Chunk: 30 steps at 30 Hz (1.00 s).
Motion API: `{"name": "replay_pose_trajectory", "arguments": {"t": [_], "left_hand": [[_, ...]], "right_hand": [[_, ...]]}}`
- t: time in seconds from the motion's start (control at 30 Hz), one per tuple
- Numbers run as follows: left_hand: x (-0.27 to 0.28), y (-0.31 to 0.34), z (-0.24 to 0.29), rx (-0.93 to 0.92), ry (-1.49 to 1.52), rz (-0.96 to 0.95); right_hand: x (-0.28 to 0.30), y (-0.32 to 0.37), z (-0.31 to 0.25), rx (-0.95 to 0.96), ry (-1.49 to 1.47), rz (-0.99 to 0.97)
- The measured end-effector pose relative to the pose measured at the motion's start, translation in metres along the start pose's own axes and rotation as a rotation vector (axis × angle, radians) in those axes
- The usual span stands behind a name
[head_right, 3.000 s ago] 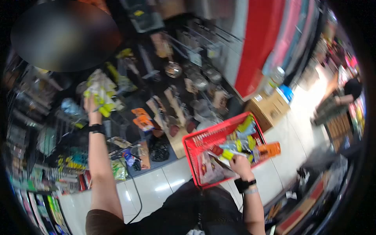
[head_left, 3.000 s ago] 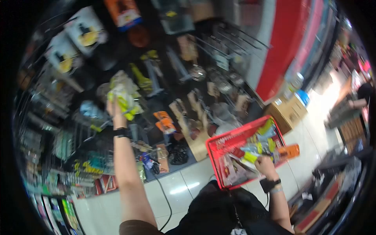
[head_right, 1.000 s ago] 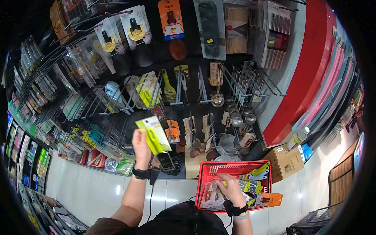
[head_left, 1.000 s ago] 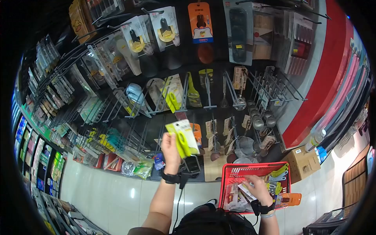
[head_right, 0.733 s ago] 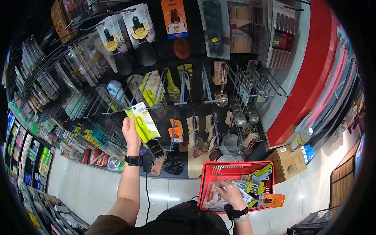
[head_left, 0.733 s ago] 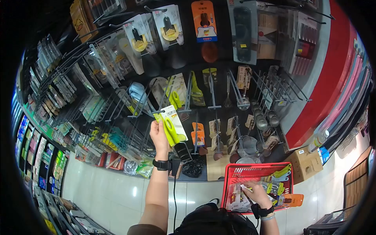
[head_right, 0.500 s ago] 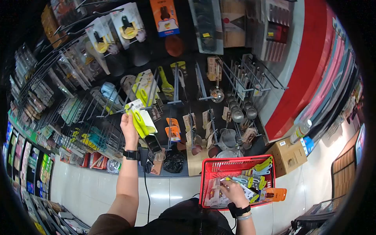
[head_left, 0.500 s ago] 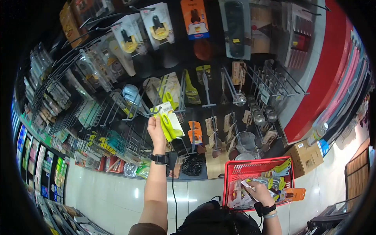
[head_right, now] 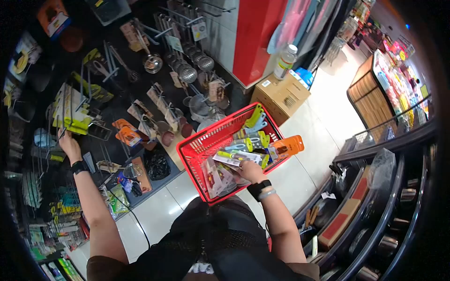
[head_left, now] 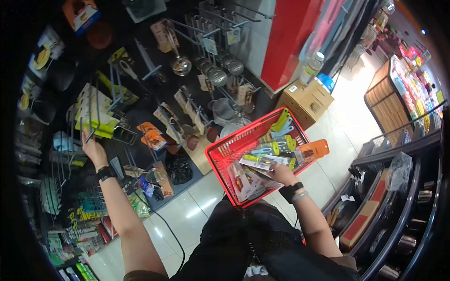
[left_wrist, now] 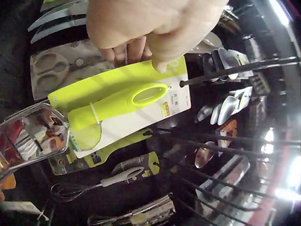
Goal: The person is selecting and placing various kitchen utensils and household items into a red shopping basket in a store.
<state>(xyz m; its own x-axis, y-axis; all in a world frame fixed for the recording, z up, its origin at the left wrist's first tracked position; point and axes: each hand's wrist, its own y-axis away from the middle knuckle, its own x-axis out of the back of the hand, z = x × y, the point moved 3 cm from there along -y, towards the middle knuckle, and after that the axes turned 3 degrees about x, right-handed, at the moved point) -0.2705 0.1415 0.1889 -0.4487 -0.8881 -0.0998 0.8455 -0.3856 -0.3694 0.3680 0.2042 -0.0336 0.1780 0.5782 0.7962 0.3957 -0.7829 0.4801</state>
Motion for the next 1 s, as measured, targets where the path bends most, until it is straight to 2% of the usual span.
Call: {"name": "replay_pose_trajectory", "arguments": {"t": [0.1, 0.17, 0.27, 0.3, 0.37, 0.43, 0.5, 0.57, 0.63, 0.7, 0.77, 0.83, 0.9, 0.97, 1.0], "left_hand": [[0.020, 0.010, -0.010, -0.054, -0.098, 0.072], [0.019, 0.038, -0.004, -0.022, -0.110, 0.137], [0.012, 0.090, 0.004, 0.025, -0.242, 0.011], [0.006, 0.110, 0.007, 0.030, -0.281, -0.031], [-0.001, 0.144, 0.003, 0.097, -0.361, -0.149], [-0.008, 0.178, -0.007, 0.141, -0.376, -0.277], [-0.015, 0.213, -0.033, 0.162, -0.360, -0.436], [-0.037, 0.260, -0.047, 0.301, -0.401, -0.664], [-0.060, 0.308, -0.058, 0.351, -0.447, -0.958], [-0.083, 0.341, -0.058, 0.323, -0.409, -1.184], [-0.106, 0.358, -0.045, 0.283, -0.333, -1.275], [-0.119, 0.369, -0.037, 0.210, -0.337, -1.285], [-0.124, 0.373, -0.035, 0.137, -0.353, -1.287], [-0.124, 0.378, -0.034, 0.021, -0.341, -1.332], [-0.121, 0.380, -0.036, 0.085, -0.389, -1.374]], "right_hand": [[-0.010, -0.001, -0.008, -0.011, 0.083, -0.045], [-0.022, -0.012, -0.012, -0.013, 0.081, -0.084], [-0.019, -0.017, -0.040, -0.134, 0.137, -0.249], [-0.026, -0.023, -0.042, -0.121, 0.143, -0.249], [-0.048, -0.037, -0.037, -0.160, 0.067, -0.199], [-0.048, -0.041, -0.044, -0.131, 0.079, -0.256], [-0.064, -0.051, -0.037, -0.160, 0.068, -0.143], [-0.079, -0.061, -0.026, -0.104, 0.077, -0.194], [-0.069, -0.052, -0.032, -0.150, 0.094, -0.175], [-0.059, -0.041, -0.048, -0.150, 0.120, -0.171], [-0.066, -0.041, -0.051, -0.154, 0.148, -0.162], [-0.077, -0.040, -0.065, 0.055, 0.293, -0.290], [-0.083, -0.036, -0.076, 0.070, 0.339, -0.333], [-0.086, -0.031, -0.085, -0.043, 0.302, -0.356], [-0.083, -0.030, -0.089, 0.012, 0.311, -0.334]]}}
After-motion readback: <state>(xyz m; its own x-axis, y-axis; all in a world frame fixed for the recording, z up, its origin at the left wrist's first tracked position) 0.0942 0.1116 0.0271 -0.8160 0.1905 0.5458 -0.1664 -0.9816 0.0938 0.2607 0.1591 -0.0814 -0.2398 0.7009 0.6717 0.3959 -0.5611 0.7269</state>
